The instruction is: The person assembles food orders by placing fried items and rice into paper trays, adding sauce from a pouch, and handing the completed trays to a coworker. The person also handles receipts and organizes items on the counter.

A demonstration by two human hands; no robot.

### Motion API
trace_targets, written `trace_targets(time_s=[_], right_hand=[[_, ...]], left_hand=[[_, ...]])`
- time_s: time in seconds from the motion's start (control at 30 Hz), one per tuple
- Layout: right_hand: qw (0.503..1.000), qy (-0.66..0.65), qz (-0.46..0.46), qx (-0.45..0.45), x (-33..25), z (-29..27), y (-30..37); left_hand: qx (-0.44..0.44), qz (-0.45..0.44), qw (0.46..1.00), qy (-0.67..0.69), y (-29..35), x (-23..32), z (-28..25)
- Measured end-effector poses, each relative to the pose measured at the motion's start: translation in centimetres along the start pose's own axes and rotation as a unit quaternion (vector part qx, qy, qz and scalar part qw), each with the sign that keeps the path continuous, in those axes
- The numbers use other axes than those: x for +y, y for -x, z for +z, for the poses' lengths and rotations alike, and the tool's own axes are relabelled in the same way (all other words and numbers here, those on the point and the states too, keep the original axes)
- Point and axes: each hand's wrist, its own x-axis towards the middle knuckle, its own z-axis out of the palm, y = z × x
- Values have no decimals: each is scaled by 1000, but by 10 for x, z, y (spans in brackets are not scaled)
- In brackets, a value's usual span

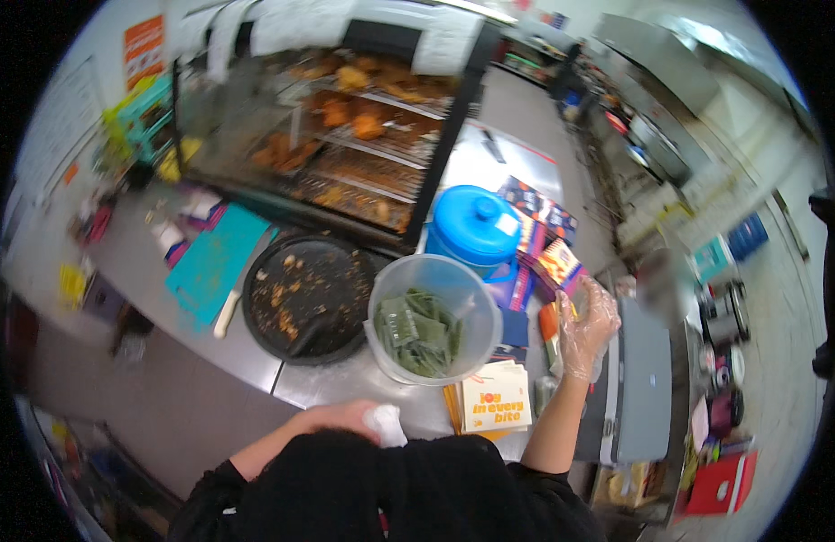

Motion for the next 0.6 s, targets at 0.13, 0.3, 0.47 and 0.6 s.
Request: trace_targets(time_s=[0.13,0.3,0.47,0.6], right_hand=[[991,-64,-116,1,-55,32,-32],[992,-89,-87,7,-116,50,-35],[998,-27,-23,42,-160,69,-27],[999,25,18,11,-194,81,-12]], left_hand=[[259,2,959,115,64,-3,-42],[480,231,820,212,198,22,-169],[775,200,594,-84,341,48,-339],[889,104,400,-198,367,71,-453]])
